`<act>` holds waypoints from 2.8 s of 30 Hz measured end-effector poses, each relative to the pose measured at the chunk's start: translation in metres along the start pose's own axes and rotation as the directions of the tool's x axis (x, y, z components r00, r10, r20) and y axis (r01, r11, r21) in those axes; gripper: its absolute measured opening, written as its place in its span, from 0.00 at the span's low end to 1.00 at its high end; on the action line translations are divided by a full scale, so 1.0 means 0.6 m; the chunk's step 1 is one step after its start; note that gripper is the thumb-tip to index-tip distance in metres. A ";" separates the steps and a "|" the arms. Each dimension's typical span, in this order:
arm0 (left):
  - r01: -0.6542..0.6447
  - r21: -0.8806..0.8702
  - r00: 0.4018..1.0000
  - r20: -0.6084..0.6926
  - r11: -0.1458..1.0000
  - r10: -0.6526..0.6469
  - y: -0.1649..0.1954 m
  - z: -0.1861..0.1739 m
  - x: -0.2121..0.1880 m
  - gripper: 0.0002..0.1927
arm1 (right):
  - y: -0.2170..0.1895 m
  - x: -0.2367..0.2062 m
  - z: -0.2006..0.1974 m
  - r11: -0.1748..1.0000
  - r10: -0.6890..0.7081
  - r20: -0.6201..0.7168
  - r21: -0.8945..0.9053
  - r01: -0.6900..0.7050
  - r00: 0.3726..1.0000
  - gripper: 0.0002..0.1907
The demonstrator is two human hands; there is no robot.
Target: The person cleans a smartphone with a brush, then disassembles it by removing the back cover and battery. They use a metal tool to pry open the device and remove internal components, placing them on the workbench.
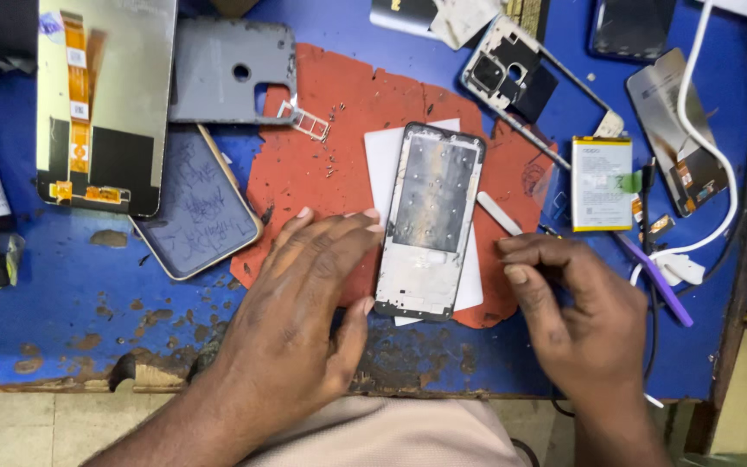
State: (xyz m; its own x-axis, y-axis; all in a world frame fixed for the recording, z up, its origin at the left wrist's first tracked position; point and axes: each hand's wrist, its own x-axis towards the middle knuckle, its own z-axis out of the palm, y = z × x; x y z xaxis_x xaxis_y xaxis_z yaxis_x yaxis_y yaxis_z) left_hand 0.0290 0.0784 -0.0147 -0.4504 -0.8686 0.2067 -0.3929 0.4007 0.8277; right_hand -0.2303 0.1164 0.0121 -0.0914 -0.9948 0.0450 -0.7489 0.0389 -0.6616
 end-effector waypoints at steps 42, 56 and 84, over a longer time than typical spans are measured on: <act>0.049 0.546 0.994 -0.108 0.836 0.012 0.067 0.044 0.106 0.45 | -0.005 0.014 -0.054 0.871 -0.308 -0.104 -0.431 0.236 0.946 0.09; 0.075 0.286 0.985 -0.171 0.955 -0.026 0.064 0.030 0.102 0.46 | -0.059 -0.011 -0.005 0.885 -0.393 0.160 -0.202 0.420 0.905 0.24; -0.101 0.334 0.995 0.023 0.937 0.099 0.077 0.046 0.057 0.46 | -0.008 -0.011 -0.048 0.944 -0.089 -0.125 0.305 0.123 0.988 0.09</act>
State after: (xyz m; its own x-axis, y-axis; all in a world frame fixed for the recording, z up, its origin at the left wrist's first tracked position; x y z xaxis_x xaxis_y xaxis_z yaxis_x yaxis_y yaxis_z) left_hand -0.0265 0.0752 0.0165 -0.5052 -0.8179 0.2753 -0.5909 0.5603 0.5804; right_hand -0.2449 0.1257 0.0366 -0.1057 -0.9748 0.1965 -0.5187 -0.1146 -0.8473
